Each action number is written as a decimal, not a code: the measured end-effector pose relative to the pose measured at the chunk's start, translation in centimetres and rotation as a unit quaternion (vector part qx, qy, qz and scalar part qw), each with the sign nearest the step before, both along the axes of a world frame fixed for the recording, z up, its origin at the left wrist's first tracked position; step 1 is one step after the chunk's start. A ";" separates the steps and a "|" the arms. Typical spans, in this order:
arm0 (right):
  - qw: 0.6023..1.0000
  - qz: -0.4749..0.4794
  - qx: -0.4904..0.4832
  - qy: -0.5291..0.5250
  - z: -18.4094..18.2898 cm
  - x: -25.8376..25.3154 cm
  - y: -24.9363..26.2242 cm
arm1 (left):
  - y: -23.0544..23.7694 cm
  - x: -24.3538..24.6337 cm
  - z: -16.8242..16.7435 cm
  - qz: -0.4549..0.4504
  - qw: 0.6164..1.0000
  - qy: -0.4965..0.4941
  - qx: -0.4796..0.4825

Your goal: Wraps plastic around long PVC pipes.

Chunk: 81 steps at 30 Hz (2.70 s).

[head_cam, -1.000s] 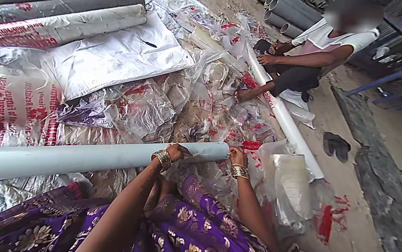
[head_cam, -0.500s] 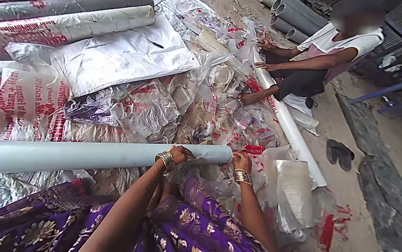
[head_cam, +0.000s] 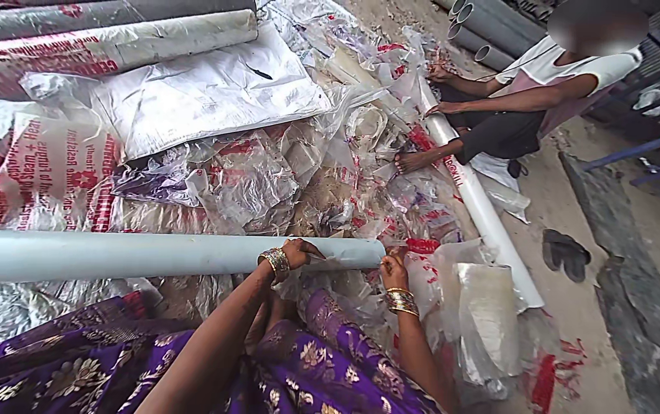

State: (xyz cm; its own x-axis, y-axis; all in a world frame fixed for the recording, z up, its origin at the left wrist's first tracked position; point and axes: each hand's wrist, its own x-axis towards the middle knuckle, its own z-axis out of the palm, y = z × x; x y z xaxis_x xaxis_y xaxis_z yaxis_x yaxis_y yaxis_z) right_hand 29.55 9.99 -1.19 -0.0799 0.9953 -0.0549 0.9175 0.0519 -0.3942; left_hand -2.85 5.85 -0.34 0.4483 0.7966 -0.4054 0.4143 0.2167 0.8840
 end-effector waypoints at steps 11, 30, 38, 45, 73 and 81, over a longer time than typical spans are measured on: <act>0.998 -0.016 0.027 0.048 1.9 -1.5 -4.6 | 0.2 -0.2 0.6 0.007 1.000 0.012 0.013; 0.985 -0.002 -0.114 -0.129 2.4 -4.0 0.2 | -0.7 0.1 0.4 -0.010 1.000 0.014 0.012; 0.998 0.026 -0.061 -0.016 1.4 -1.9 -2.0 | -1.0 0.3 0.1 0.005 1.000 0.004 0.012; 0.999 -0.020 -0.017 -0.024 2.6 -3.8 -1.8 | -1.0 0.5 0.1 -0.008 1.000 0.015 0.026; 0.977 -0.046 -0.118 -0.172 3.2 -8.1 0.2 | -1.1 0.3 -0.1 -0.005 0.999 0.024 0.039; 0.989 0.095 -0.103 -0.052 2.2 -4.3 -1.6 | -1.2 0.3 -0.1 -0.014 0.999 0.016 0.039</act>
State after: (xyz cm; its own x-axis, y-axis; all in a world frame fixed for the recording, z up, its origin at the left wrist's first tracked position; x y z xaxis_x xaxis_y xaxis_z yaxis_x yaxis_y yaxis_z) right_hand 25.27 8.42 0.99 -0.2481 0.9298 -0.2718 0.9350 0.1564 -0.3184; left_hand -2.57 4.66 -0.43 0.4594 0.8138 -0.3559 0.4469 0.1346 0.8844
